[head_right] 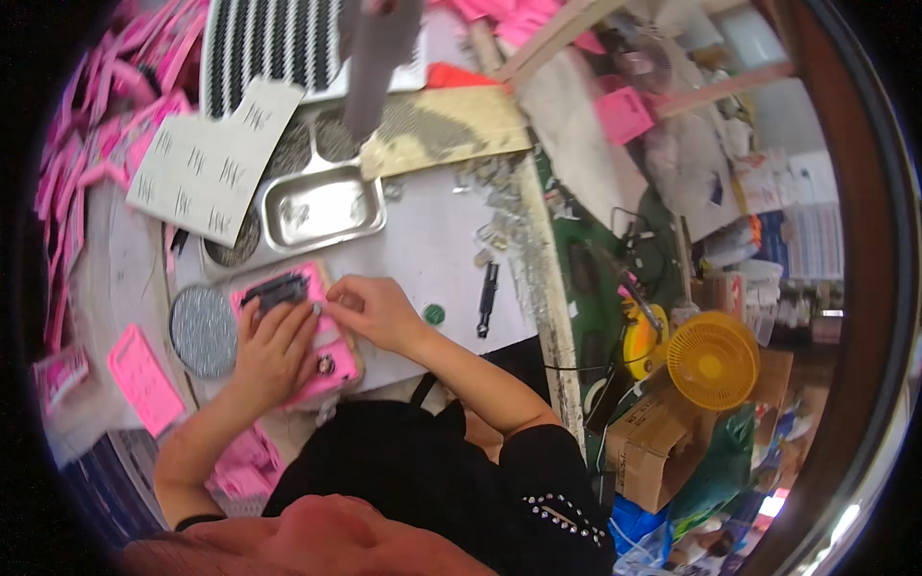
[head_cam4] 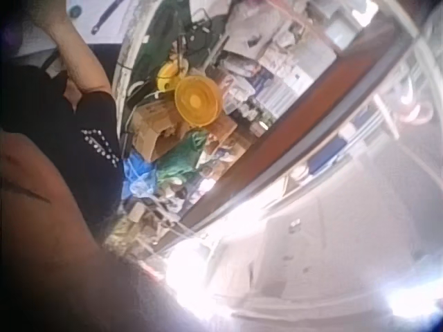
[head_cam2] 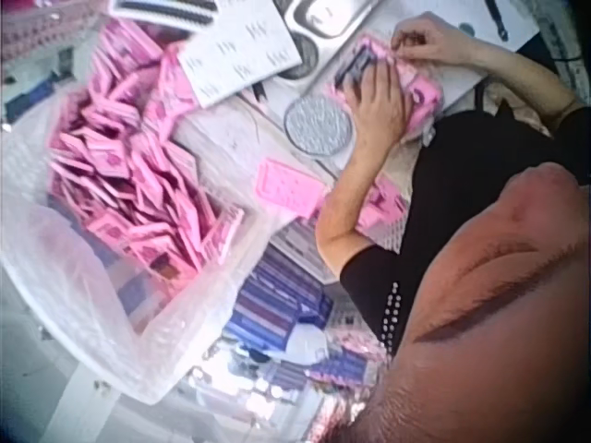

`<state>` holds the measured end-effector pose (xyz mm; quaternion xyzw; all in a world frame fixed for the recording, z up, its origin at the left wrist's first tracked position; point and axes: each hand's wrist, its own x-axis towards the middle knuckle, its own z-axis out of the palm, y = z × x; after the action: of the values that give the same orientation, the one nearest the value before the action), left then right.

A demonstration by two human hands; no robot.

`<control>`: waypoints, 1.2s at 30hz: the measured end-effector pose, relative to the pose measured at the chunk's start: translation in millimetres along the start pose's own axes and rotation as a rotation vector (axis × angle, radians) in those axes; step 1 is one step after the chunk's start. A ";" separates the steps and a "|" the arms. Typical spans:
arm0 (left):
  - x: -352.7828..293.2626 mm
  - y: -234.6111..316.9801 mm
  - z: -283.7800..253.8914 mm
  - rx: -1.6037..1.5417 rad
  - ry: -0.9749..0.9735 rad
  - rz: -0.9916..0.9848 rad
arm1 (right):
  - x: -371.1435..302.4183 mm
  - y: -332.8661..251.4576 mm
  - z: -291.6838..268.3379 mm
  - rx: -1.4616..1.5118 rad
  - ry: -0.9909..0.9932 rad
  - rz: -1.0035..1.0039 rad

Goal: Assembling electronic and plastic components for a pink toy bank using a glue gun and soldering iron.

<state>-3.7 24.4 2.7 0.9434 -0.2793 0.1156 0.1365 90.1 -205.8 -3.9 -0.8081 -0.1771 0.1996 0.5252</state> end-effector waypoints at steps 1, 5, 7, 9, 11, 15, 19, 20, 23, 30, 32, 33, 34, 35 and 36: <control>0.3 -0.4 -2.1 -0.011 -0.012 0.011 | 2.0 1.3 -14.0 -0.047 0.021 -0.017; 3.3 -3.4 -5.6 -0.037 -0.058 0.026 | 51.8 2.8 -117.8 -0.234 0.278 -0.070; 5.2 -2.6 -5.4 -0.031 -0.080 0.028 | 107.3 4.8 -174.7 -0.382 0.437 -0.141; 7.9 -1.7 -8.7 -0.024 -0.097 0.039 | 170.5 5.3 -225.6 -0.554 0.548 -0.234; 8.3 -1.3 -8.8 -0.035 -0.112 0.037 | 246.4 12.2 -266.4 -0.800 0.514 -0.177; 0.7 -3.6 -5.0 -0.009 -0.128 0.026 | 368.3 33.8 -287.4 -1.187 0.460 0.098; -0.7 -3.2 -8.4 0.086 -0.139 0.033 | 421.0 54.5 -284.3 -1.123 0.400 0.269; -4.8 -3.8 -4.0 0.112 -0.128 0.034 | 429.6 57.5 -283.8 -1.124 0.377 0.296; -0.3 -5.2 -1.9 0.079 -0.076 0.079 | 431.4 84.2 -316.1 -1.182 0.553 0.191; -7.1 5.3 -1.0 0.077 -0.010 -0.077 | 360.7 -8.4 -316.2 -0.760 1.061 -0.328; -2.4 7.6 -1.3 0.092 -0.018 -0.084 | 333.2 -26.1 -314.2 -0.677 1.044 -0.390; -1.0 8.8 -3.5 0.104 -0.023 -0.086 | 318.0 -36.8 -311.8 -0.668 1.016 -0.375; 0.0 8.8 -3.5 0.112 -0.028 -0.073 | 303.0 -48.6 -310.9 -0.667 0.993 -0.363; 1.4 9.5 -3.6 0.120 -0.032 -0.059 | 287.4 -55.8 -309.8 -0.667 0.971 -0.351; 7.2 8.6 -2.7 0.122 -0.029 -0.034 | 266.5 -57.9 -316.4 -0.663 0.983 -0.408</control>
<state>-3.0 14.8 9.0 0.9562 -0.2577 0.1163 0.0765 475.2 -297.5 129.6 -0.8752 -0.1180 -0.3654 0.2944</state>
